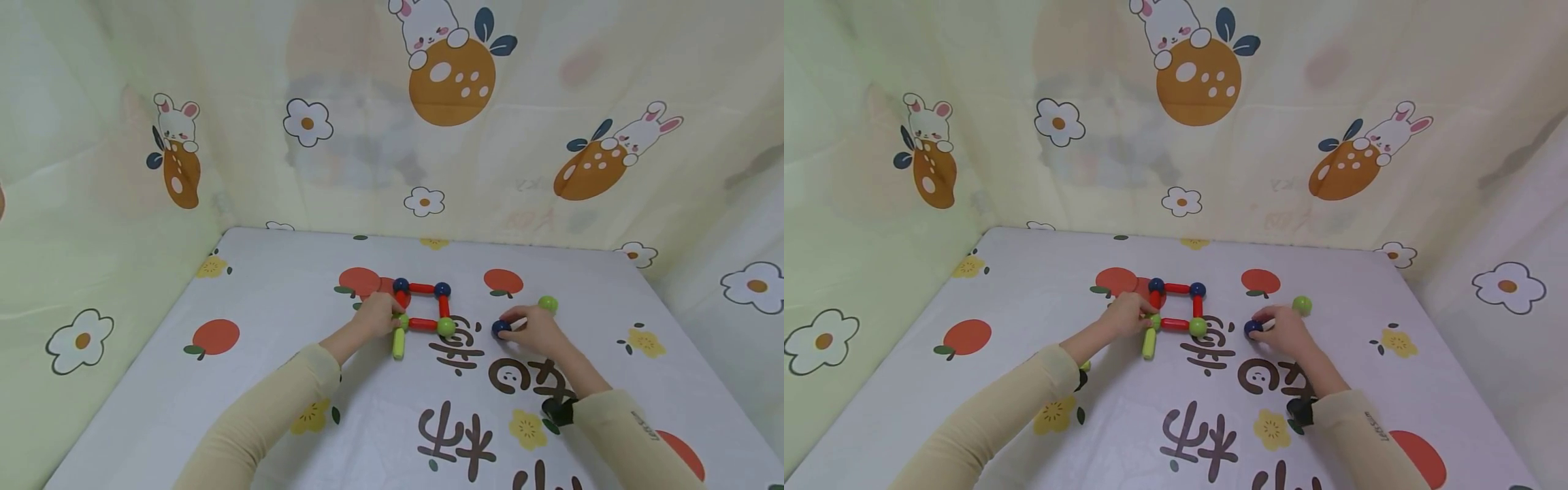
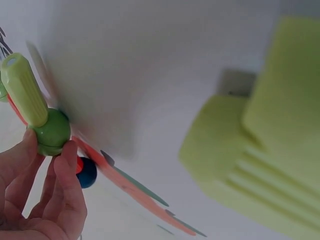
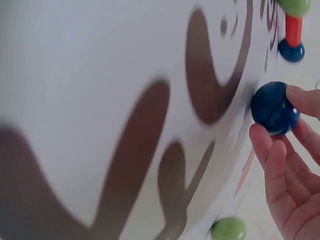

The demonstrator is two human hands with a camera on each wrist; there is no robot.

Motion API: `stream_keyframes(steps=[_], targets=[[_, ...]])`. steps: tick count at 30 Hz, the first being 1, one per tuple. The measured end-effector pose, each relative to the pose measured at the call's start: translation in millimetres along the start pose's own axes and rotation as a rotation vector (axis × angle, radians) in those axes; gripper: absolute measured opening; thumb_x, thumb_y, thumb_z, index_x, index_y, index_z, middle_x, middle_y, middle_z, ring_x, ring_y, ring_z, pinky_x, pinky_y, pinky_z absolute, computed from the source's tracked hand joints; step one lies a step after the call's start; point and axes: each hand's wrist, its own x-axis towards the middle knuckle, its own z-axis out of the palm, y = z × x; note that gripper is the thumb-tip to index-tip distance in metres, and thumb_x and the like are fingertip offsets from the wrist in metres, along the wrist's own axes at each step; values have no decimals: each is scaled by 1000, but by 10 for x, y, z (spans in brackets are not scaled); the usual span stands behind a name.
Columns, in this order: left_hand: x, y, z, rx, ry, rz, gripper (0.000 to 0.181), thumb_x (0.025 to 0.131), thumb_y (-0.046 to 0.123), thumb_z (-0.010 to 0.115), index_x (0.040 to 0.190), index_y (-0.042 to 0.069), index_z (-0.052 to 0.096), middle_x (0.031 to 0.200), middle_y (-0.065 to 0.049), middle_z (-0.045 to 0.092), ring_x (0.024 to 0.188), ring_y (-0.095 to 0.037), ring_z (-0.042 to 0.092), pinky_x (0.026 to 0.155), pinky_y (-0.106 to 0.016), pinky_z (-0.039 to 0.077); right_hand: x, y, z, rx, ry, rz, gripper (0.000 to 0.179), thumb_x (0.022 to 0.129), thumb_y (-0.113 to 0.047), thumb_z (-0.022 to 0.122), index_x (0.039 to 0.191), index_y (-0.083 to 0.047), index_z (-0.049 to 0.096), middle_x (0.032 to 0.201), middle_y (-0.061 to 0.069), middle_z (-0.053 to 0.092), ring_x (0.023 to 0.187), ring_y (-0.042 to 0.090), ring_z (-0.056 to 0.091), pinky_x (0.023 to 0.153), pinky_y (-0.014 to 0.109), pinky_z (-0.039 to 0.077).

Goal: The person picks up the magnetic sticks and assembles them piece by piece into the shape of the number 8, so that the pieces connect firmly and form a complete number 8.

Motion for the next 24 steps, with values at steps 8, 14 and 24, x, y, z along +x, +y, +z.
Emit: stream_keyframes(steps=[8, 14, 24], targets=[[17, -7, 21, 8, 2, -2, 28, 81, 10, 69, 109, 7, 68, 96, -4, 67, 79, -14, 54, 64, -18, 46, -41, -220, 200, 55, -77, -79, 27, 76, -10, 73, 101, -2, 64, 96, 13, 63, 75, 21, 62, 62, 30, 52], [24, -1, 32, -2, -2, -3, 29, 81, 11, 70, 109, 7, 67, 96, -5, 67, 79, -14, 54, 62, -17, 45, -66, -384, 302, 149, -169, -118, 26, 76, -8, 73, 100, -2, 64, 95, 11, 62, 73, 18, 61, 62, 28, 52], [39, -24, 36, 5, 2, 16, 29, 81, 10, 70, 109, 6, 67, 96, -5, 67, 79, -14, 54, 64, -18, 46, -57, -664, 527, 255, -278, -208, 28, 75, -9, 75, 100, -1, 66, 94, 10, 64, 70, 16, 61, 60, 24, 51]])
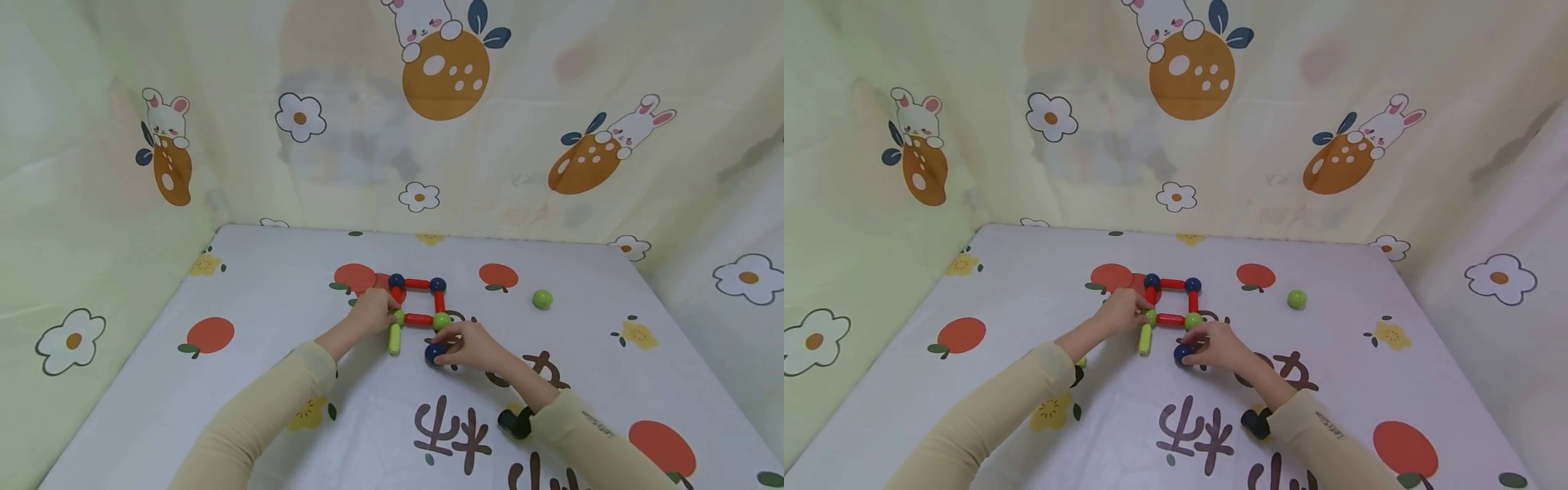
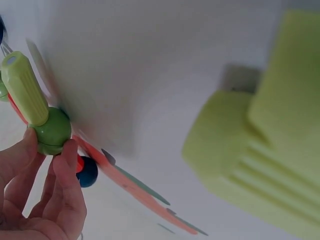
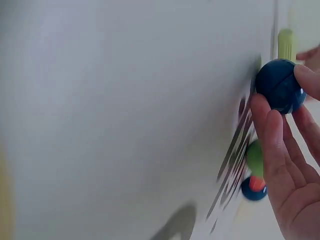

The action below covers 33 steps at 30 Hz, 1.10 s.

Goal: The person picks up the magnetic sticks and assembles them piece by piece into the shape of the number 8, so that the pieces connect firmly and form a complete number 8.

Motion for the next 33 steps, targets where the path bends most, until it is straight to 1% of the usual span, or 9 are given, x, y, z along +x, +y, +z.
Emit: stream_keyframes(steps=[4, 8, 15, 21, 24, 33], targets=[[0, 2, -13, 2, -4, 3, 28, 81, 10, 70, 108, 6, 68, 96, -5, 67, 79, -14, 55, 65, -18, 47, 46, -86, 113, 29, -20, -38, 26, 75, -9, 75, 98, 0, 66, 92, 9, 64, 71, 17, 61, 62, 24, 51], [-7, 12, -26, 13, -6, 10, 27, 81, 10, 69, 108, 6, 68, 97, -6, 67, 81, -14, 56, 68, -20, 47, 86, -167, 239, 64, -11, -17, 26, 74, -10, 75, 98, -3, 67, 92, 7, 64, 70, 15, 61, 65, 23, 51], [-9, 14, -44, 28, -10, 31, 27, 81, 9, 69, 108, 5, 68, 98, -6, 68, 82, -15, 57, 67, -20, 47, 151, -284, 399, 91, 12, -26, 25, 73, -7, 75, 97, -2, 67, 91, 7, 65, 69, 16, 63, 64, 24, 51], [-6, 13, -38, 36, -13, 20, 28, 81, 10, 69, 108, 6, 68, 97, -6, 68, 80, -15, 55, 64, -19, 45, 191, -354, 479, 87, 19, 16, 25, 73, -6, 76, 95, -5, 67, 91, 5, 63, 71, 16, 62, 66, 25, 52], [-8, 18, -38, 40, -12, 15, 28, 81, 11, 69, 108, 6, 68, 97, -6, 68, 79, -15, 55, 63, -19, 45, 205, -378, 507, 77, 19, 12, 24, 73, -6, 76, 95, -5, 66, 90, 5, 63, 71, 16, 62, 66, 25, 52], [-11, 20, -34, 38, -11, 10, 26, 81, 10, 69, 107, 7, 69, 96, -5, 68, 81, -15, 57, 63, -18, 45, 220, -440, 539, 65, 38, 33, 24, 72, -9, 77, 93, -5, 66, 87, 4, 61, 69, 14, 60, 65, 24, 51]])
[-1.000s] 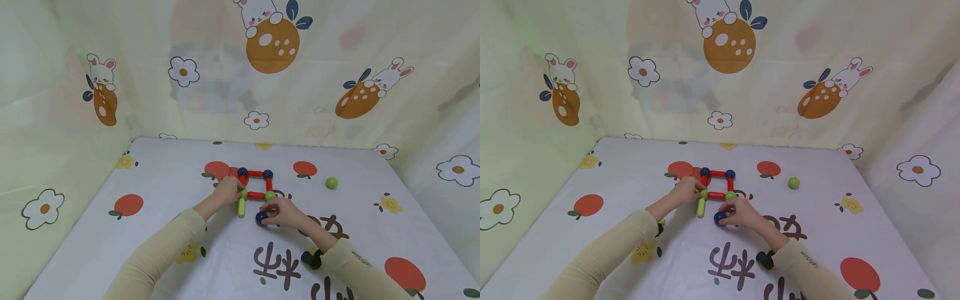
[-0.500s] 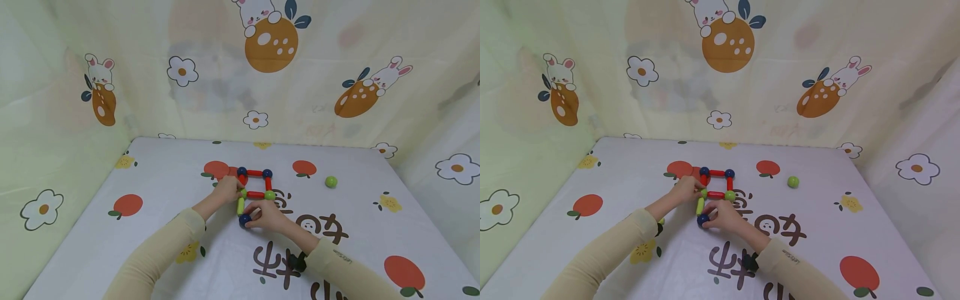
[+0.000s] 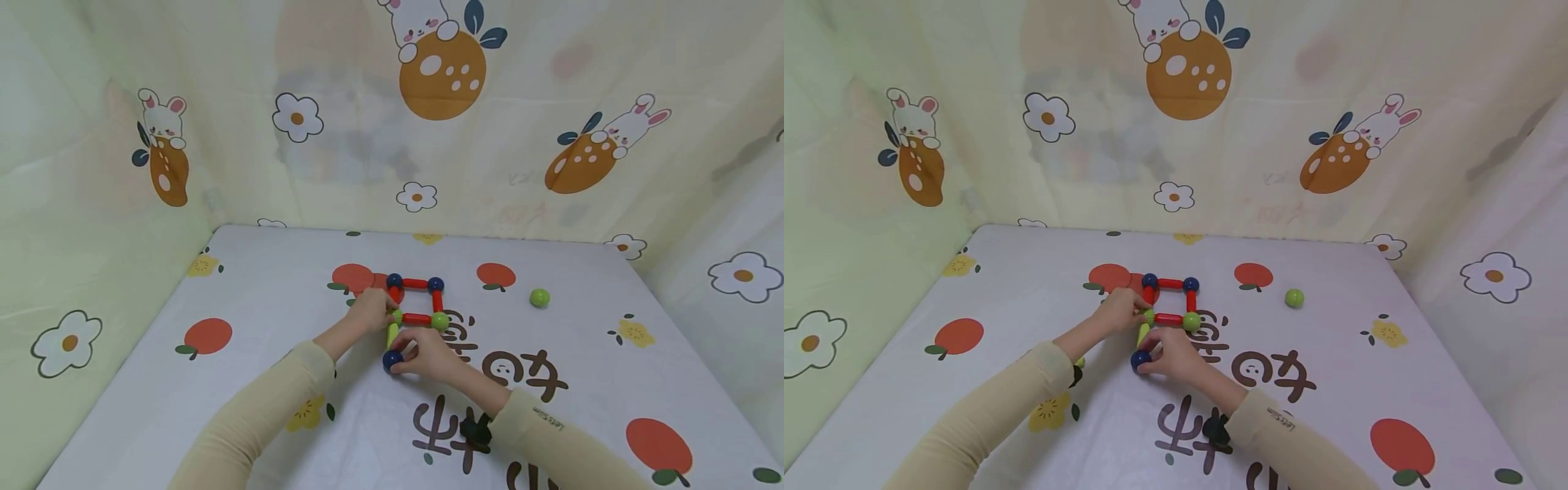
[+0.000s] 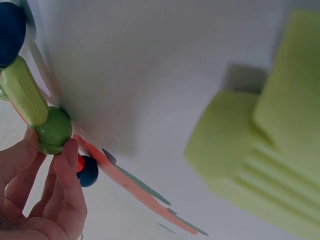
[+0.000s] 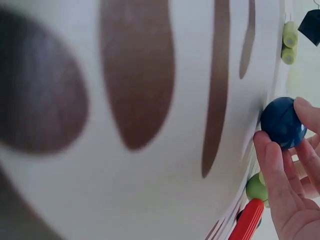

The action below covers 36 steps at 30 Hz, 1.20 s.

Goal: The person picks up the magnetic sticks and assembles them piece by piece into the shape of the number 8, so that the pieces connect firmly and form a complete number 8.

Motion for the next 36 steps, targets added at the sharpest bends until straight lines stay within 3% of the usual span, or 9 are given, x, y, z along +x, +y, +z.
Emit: stream_keyframes(steps=[14, 25, 30, 36], targets=[[1, -7, 3, -10, -2, -11, 25, 81, 10, 69, 106, 7, 69, 95, -6, 68, 78, -15, 55, 61, -18, 44, 20, -20, 6, -6, 0, -16, 23, 73, -10, 77, 93, -4, 67, 85, 4, 61, 71, 14, 60, 66, 24, 51], [-11, 1, 9, -4, 16, 7, 25, 81, 10, 69, 106, 6, 69, 96, -5, 68, 76, -14, 55, 62, -18, 45, 7, 34, -114, 2, -35, -99, 25, 76, -11, 74, 98, -2, 66, 91, 8, 63, 75, 17, 64, 67, 24, 52], [-10, -5, 11, -10, 14, 7, 25, 81, 10, 69, 106, 6, 69, 95, -5, 68, 76, -14, 55, 62, -18, 44, 7, 74, -253, -21, -3, -110, 28, 77, -12, 74, 100, -1, 65, 95, 12, 64, 78, 19, 64, 69, 25, 52], [-3, -6, 9, -18, 0, -15, 26, 81, 11, 69, 107, 7, 69, 96, -5, 68, 77, -14, 55, 63, -18, 45, 12, 122, -446, -96, 83, -65, 28, 77, -13, 74, 102, -2, 66, 97, 13, 64, 82, 24, 61, 65, 28, 51]])
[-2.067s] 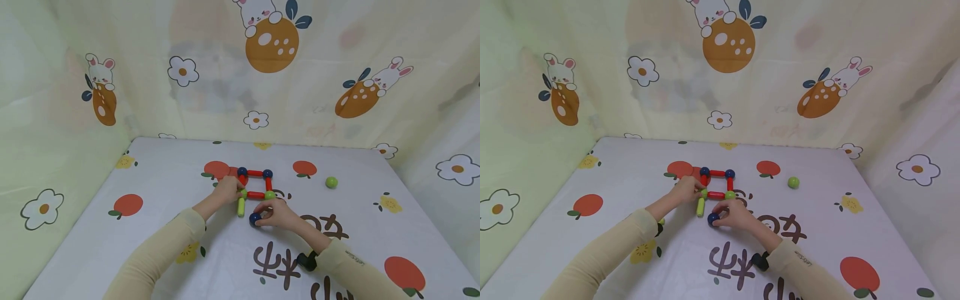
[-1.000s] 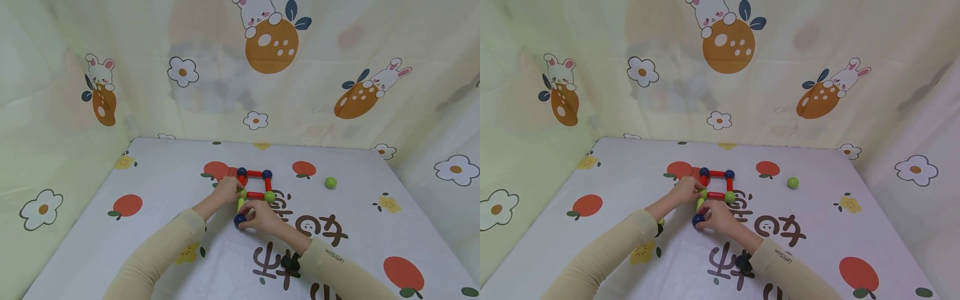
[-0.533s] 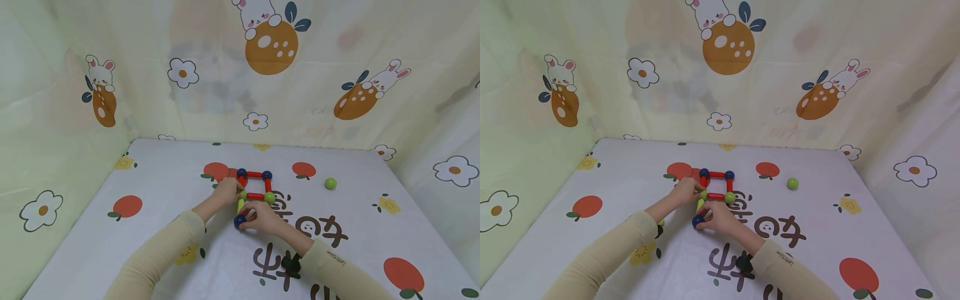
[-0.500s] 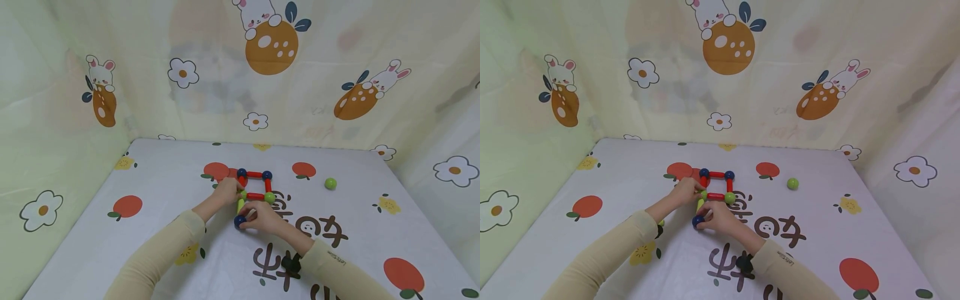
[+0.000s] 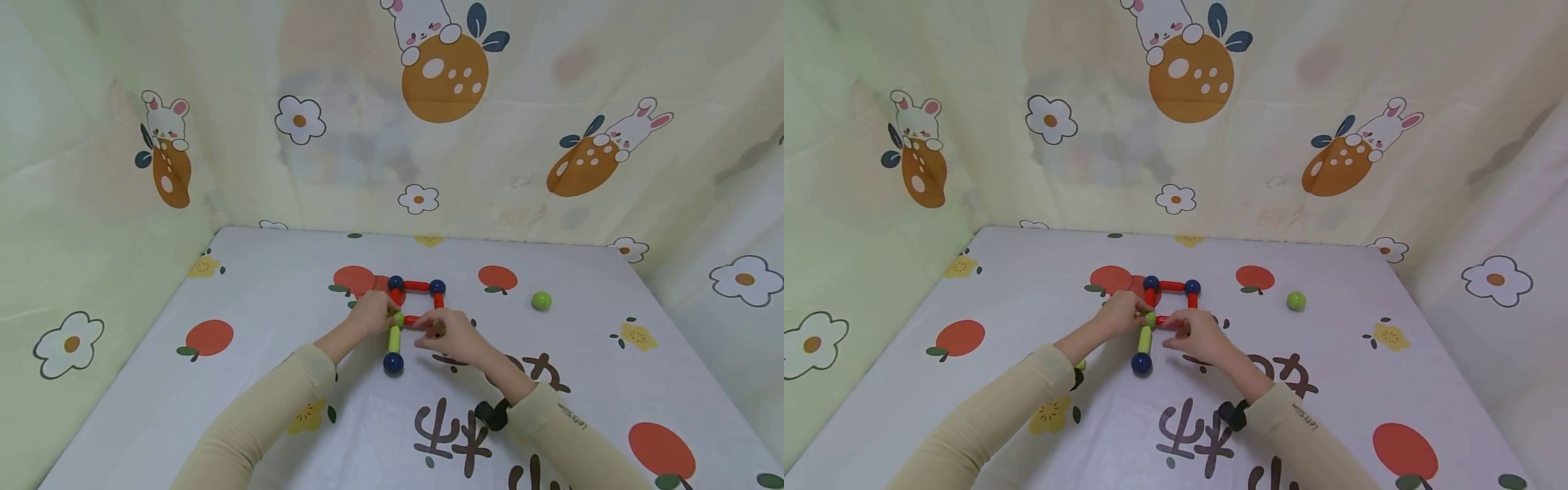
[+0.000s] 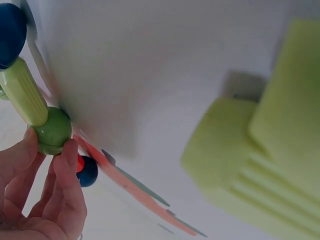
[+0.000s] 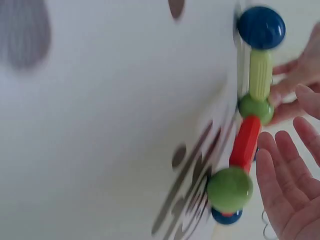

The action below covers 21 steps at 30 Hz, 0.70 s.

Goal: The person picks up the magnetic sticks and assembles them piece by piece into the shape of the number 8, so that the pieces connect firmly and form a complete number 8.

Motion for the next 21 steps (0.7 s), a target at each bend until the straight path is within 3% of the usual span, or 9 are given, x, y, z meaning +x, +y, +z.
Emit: stream_keyframes(steps=[10, 21], targets=[[-8, 3, 15, -13, 10, -9, 27, 81, 10, 69, 107, 7, 68, 97, -5, 67, 79, -14, 54, 62, -18, 44, 49, 196, -224, -159, 114, 76, 35, 75, -14, 75, 106, -2, 65, 100, 11, 62, 84, 24, 57, 68, 30, 50], [-10, -4, 34, -20, 23, -16, 27, 80, 9, 70, 107, 7, 68, 96, -5, 67, 74, -14, 54, 59, -17, 44, 77, 416, -290, -109, 97, 146, 29, 76, -15, 75, 102, -5, 66, 97, 9, 64, 83, 22, 59, 67, 29, 51]])
